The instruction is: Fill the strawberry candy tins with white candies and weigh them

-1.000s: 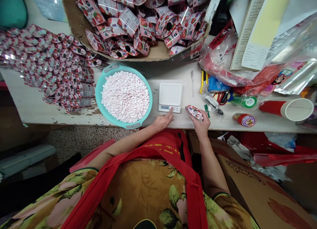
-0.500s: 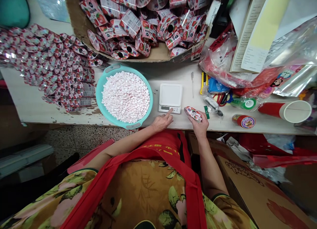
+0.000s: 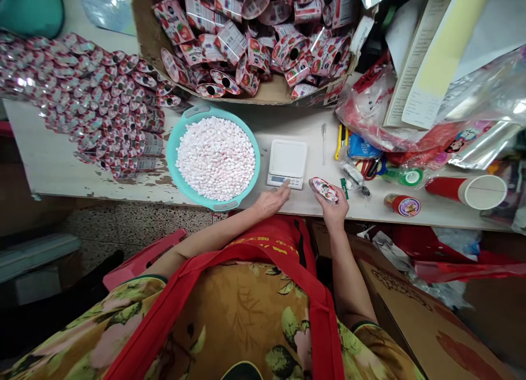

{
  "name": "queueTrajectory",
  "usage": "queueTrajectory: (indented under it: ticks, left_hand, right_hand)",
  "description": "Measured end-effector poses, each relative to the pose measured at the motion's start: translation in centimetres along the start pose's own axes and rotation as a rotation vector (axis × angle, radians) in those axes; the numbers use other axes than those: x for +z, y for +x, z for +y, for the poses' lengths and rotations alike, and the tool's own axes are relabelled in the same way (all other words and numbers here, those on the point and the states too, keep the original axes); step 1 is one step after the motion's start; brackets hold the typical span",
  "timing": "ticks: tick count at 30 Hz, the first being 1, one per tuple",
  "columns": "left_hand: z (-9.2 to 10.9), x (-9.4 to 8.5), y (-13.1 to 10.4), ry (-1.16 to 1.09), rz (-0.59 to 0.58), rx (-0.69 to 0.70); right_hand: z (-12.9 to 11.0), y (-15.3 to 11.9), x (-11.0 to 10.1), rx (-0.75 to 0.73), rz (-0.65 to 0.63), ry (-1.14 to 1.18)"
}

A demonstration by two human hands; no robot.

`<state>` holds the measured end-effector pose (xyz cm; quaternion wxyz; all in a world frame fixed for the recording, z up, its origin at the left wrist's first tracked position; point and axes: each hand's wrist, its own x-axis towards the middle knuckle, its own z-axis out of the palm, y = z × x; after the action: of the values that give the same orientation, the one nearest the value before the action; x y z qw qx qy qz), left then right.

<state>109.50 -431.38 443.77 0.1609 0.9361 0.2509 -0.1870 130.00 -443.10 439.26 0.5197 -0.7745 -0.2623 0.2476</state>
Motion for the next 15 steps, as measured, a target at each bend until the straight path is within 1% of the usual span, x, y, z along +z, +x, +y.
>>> queueTrajectory:
  ticks: [2,4,6,7,8,9,11,13,15]
  left_hand:
    - [-1.3,-0.3,-1.9,-0.048,0.214,0.037]
    - [-3.4,-0.8,-4.2,-0.081,0.475,0.052]
    - [-5.9,-1.1,-6.5,-0.097,0.718,0.011]
    - [-7.1,-1.2,-7.6,-0.102,0.815,-0.032]
    - [-8.2,-1.1,-8.6,-0.107,0.887,-0.084]
    - [-9.1,-0.9,-9.6,-0.111,0.937,-0.145]
    - [-10.3,0.0,-11.1,-0.122,0.997,-0.283]
    - [-10.7,1.6,-12.2,-0.133,1.029,-0.397]
    - [-10.5,3.5,-12.8,-0.163,1.020,-0.457]
  right_hand:
    - [-0.2,0.2,0.2,-0.009,0.012,-0.003]
    - [-0.5,0.6,0.5,-0.022,0.011,-0.002]
    - [-1.0,1.1,1.1,-0.045,0.001,0.000]
    - [-1.3,1.4,1.4,-0.062,-0.005,-0.001]
    - [-1.7,1.6,1.8,-0.082,-0.012,-0.002]
    - [-2.2,1.9,2.2,-0.103,-0.019,-0.005]
    - [-3.1,2.5,3.0,-0.142,-0.039,-0.009]
    - [-4.0,2.9,3.8,-0.166,-0.065,-0.014]
    - [-4.7,3.4,4.5,-0.176,-0.091,-0.016]
